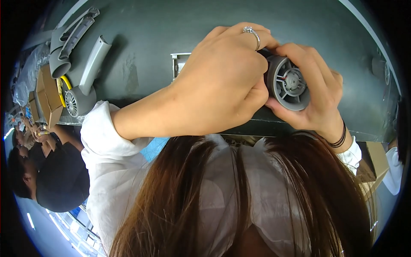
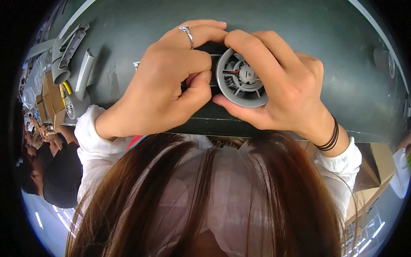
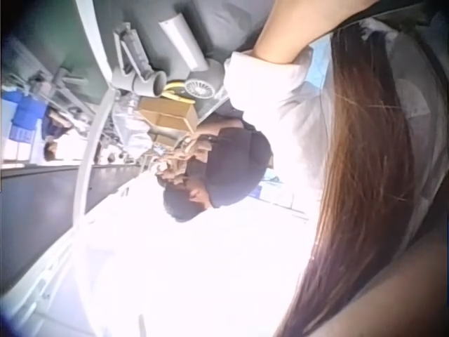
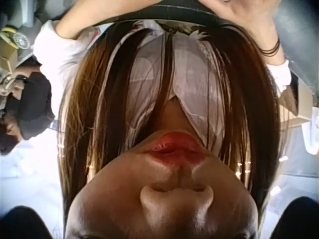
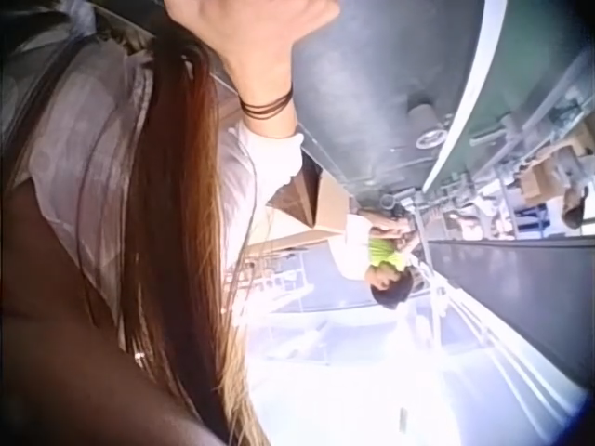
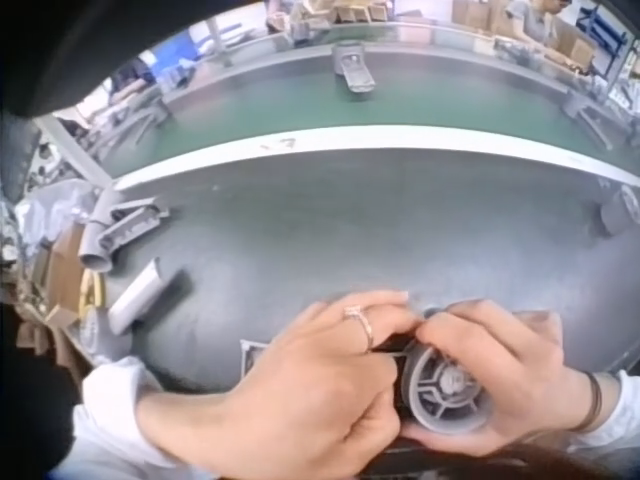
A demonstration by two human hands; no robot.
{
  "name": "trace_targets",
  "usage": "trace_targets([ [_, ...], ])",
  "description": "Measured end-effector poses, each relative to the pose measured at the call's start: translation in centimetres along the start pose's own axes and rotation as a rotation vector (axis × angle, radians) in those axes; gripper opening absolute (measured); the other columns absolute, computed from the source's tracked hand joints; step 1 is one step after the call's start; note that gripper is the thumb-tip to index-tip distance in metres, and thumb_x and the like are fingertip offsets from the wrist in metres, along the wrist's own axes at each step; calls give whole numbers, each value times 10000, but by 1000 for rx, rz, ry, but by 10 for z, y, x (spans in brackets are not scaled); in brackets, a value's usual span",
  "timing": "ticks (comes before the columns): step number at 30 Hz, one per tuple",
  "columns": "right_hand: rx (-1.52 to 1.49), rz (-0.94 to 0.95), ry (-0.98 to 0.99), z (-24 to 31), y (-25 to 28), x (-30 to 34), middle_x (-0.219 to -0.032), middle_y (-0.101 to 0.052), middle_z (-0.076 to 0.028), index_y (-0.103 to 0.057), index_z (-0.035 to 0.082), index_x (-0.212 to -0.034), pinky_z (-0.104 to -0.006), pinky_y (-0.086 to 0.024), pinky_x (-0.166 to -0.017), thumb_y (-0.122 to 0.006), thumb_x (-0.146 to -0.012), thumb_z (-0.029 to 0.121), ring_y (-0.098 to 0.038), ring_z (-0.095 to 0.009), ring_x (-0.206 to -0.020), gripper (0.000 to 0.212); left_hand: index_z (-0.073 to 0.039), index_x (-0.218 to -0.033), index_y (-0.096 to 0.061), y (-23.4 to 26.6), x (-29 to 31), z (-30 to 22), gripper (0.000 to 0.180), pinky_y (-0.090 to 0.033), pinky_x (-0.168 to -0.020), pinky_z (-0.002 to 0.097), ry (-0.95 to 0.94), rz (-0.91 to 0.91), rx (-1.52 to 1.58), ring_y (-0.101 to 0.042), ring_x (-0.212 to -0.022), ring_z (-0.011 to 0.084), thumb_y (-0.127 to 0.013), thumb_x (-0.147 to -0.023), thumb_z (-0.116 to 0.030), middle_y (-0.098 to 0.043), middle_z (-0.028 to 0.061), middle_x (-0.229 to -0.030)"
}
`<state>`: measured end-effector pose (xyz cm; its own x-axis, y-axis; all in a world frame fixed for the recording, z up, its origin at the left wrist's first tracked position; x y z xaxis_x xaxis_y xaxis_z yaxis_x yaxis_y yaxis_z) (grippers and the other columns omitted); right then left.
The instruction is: The person assembles portable fans by hand, joining fan housings, fan motors, internal wires, and fan casings.
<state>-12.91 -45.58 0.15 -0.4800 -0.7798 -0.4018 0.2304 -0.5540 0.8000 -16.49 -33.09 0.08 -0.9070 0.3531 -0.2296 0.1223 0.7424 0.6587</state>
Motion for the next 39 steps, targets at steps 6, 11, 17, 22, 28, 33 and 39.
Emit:
trace_targets([
  [6,21,2,-34,1,1,2,-900,-635,-130,-592,-24,-1027,-272,-498,-608,-759,-609,209,-642,-250,-759,507,14,-594,-463,-1,0,-2,120,-410,-885,421,7,-34,-21,-540,-1121,375,-543,-681,36,-600,209,-1101],
  [11,15,4,-33,2,1,1,-910,-623,-131,-581,-27,-1032,-281,-496,-602,-747,-616,201,-630,-262,-749,503,9,-589,-458,0,1,-3,129,-410,-893,421,5,-39,-73,-552,-1108,375,-548,-678,35,-619,197,-1075],
  [17,33,13,-18,1,0,4,-916,-614,-143,-571,-47,-1030,-292,-493,-602,-739,-636,244,-620,-272,-734,518,31,-616,-618,1,3,-2,121,-426,-850,426,-13,-66,-105,-603,-900,296,-560,-688,-47,-647,167,-880],
  [22,15,9,8,3,0,2,-897,-608,-162,-568,-66,-1027,-295,-491,-600,-742,-645,249,-611,-280,-715,525,26,-621,-620,2,6,-1,119,-423,-848,423,-1,-84,-80,-600,-894,292,-566,-692,-54,-644,167,-851],
  [28,18,24,14,4,-1,0,-898,-606,-178,-566,-86,-1021,-297,-492,-607,-753,-644,250,-604,-287,-704,539,19,-662,-645,3,8,0,118,-409,-871,411,-26,-58,-132,-590,-937,266,-577,-703,-68,-646,153,-866],
  [33,12,7,52,5,-1,-1,-897,-606,-174,-562,-94,-1018,-300,-490,-616,-760,-649,260,-601,-285,-708,548,23,-705,-650,4,10,2,118,-427,-846,404,-55,-47,-136,-603,-920,264,-574,-714,-68,-648,134,-873],
  [39,-4,7,19,5,-5,0,-908,-597,-171,-561,-89,-1020,-299,-488,-630,-766,-653,272,-593,-278,-717,555,10,-772,-641,7,10,8,100,-436,-797,401,-88,36,-105,-595,-876,289,-579,-731,-57,-632,116,-829],
])
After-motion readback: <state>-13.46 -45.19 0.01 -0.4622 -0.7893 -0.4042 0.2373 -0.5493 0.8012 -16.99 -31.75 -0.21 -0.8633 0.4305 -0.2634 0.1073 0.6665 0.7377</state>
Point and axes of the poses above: each hand's wrist, its own x-axis away from the middle knuckle, its own y-axis out of the back of the hand, z = x × y, the point moved 6 cm from there along -x, towards the middle knuckle
